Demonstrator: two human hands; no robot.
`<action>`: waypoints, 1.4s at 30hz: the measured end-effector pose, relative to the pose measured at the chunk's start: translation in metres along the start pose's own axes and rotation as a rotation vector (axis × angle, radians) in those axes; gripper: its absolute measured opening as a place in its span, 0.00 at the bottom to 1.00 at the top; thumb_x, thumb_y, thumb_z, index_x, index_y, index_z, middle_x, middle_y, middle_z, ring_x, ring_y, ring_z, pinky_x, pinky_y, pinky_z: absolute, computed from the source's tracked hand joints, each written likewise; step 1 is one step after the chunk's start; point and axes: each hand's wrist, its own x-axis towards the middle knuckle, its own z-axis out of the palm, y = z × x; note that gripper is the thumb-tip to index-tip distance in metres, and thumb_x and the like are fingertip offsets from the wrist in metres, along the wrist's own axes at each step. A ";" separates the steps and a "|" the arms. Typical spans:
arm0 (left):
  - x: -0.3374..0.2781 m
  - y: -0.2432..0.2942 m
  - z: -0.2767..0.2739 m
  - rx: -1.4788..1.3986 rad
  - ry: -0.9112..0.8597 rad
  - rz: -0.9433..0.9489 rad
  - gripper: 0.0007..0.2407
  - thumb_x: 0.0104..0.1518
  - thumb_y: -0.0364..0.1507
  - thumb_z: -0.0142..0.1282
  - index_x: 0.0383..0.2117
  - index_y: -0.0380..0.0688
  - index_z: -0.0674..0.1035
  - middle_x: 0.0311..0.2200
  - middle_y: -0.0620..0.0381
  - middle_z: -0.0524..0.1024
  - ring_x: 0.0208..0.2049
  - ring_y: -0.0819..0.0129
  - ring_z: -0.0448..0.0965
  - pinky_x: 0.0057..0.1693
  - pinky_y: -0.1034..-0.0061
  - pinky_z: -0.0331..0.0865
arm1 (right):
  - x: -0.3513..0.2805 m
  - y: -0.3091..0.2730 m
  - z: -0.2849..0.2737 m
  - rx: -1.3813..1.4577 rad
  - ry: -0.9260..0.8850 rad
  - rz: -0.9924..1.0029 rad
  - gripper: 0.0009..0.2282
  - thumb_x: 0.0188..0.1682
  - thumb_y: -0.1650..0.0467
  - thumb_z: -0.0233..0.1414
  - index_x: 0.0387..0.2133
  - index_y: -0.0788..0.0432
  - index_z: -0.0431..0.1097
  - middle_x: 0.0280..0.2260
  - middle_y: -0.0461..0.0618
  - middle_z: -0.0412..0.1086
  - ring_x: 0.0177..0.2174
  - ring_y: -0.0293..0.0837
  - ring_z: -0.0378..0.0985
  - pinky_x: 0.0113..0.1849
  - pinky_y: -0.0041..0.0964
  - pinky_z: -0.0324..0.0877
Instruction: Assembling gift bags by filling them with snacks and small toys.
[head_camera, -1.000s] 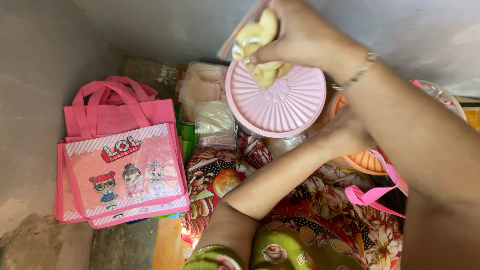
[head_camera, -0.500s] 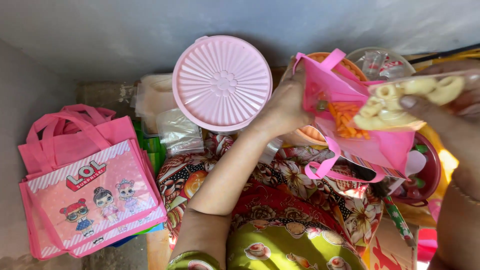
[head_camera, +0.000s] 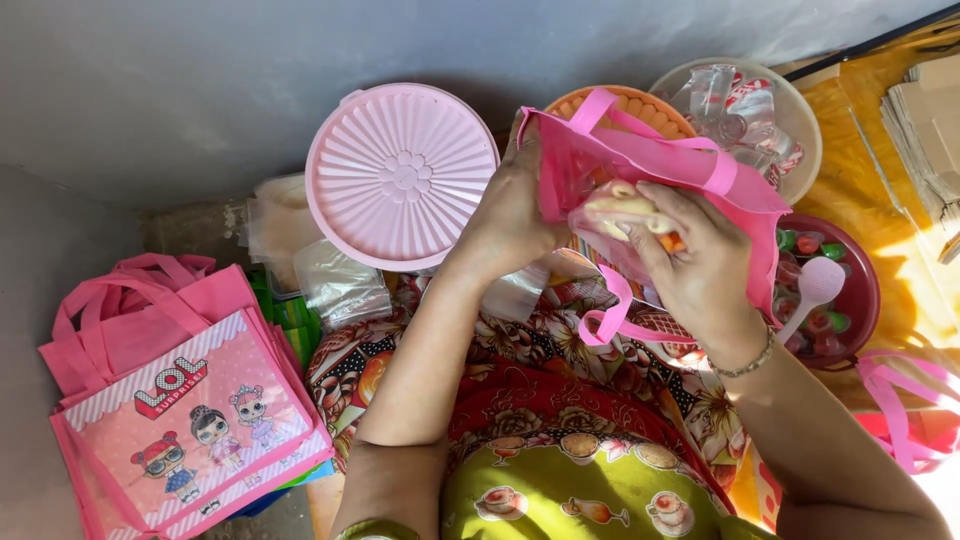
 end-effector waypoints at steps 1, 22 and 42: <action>-0.001 0.002 -0.001 0.005 -0.003 -0.003 0.38 0.28 0.20 0.55 0.52 0.26 0.50 0.53 0.27 0.45 0.50 0.38 0.60 0.54 0.62 0.60 | 0.002 0.002 0.006 0.105 0.016 0.077 0.11 0.38 0.80 0.55 0.35 0.66 0.69 0.32 0.59 0.69 0.34 0.54 0.72 0.35 0.40 0.66; -0.004 -0.001 0.013 -0.106 0.005 -0.060 0.33 0.28 0.16 0.50 0.50 0.27 0.53 0.37 0.44 0.61 0.38 0.57 0.67 0.44 0.74 0.63 | -0.035 0.080 0.096 1.239 -0.093 0.841 0.05 0.41 0.75 0.47 0.27 0.60 0.58 0.23 0.47 0.59 0.24 0.39 0.61 0.34 0.29 0.60; 0.012 0.002 0.017 -0.074 0.078 0.010 0.20 0.28 0.17 0.54 0.33 0.35 0.68 0.21 0.60 0.74 0.25 0.71 0.75 0.38 0.82 0.70 | 0.032 0.063 0.008 -0.195 -1.044 0.587 0.27 0.30 0.65 0.57 0.46 0.51 0.57 0.39 0.57 0.66 0.44 0.53 0.65 0.45 0.45 0.62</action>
